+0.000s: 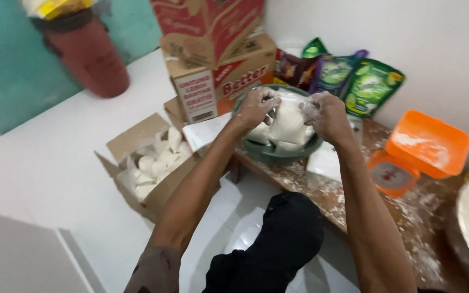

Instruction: Scooping flour from a large bowl into plastic bags and weighing them on a small orange scale.

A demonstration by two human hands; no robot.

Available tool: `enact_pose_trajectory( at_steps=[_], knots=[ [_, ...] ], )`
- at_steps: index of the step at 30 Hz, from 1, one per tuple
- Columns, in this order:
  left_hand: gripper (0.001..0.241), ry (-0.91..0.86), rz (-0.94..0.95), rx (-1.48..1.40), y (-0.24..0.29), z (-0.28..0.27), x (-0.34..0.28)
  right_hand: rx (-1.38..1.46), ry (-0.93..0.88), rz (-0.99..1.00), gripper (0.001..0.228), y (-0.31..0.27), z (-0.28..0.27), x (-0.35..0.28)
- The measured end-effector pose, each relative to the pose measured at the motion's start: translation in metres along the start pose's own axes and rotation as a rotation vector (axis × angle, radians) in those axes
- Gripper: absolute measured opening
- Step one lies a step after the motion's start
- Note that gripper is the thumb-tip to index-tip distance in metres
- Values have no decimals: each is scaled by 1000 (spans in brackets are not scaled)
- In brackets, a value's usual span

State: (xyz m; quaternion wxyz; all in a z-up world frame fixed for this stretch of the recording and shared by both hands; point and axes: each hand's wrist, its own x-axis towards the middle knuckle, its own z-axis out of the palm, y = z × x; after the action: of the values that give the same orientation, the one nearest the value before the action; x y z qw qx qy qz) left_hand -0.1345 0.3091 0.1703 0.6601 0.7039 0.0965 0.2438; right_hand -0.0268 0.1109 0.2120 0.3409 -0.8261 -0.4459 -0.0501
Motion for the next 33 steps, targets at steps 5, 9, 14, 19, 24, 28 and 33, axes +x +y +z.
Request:
enact_pose_trajectory(
  at_steps=[5,9,14,19,24,28,33],
  knots=[
    [32,56,-57,4,-12,-33,-6,43,-69,-19,12,-23,31,2],
    [31,35,-69,36,-29,-48,-7,64,-125,31,9,-9,62,10],
    [24,28,-61,274,-62,-64,8,201,-149,117,11,15,96,17],
    [25,16,-52,584,-54,-66,-7,199,-168,176,11,13,108,15],
    [26,6,-55,846,-93,-71,4,64,-200,114,18,22,131,11],
    [22,-65,-90,1063,-95,-70,-1,64,-184,137,19,36,161,5],
    [19,-87,-147,1157,-98,-67,-5,5,-193,94,25,65,188,8]
  ],
)
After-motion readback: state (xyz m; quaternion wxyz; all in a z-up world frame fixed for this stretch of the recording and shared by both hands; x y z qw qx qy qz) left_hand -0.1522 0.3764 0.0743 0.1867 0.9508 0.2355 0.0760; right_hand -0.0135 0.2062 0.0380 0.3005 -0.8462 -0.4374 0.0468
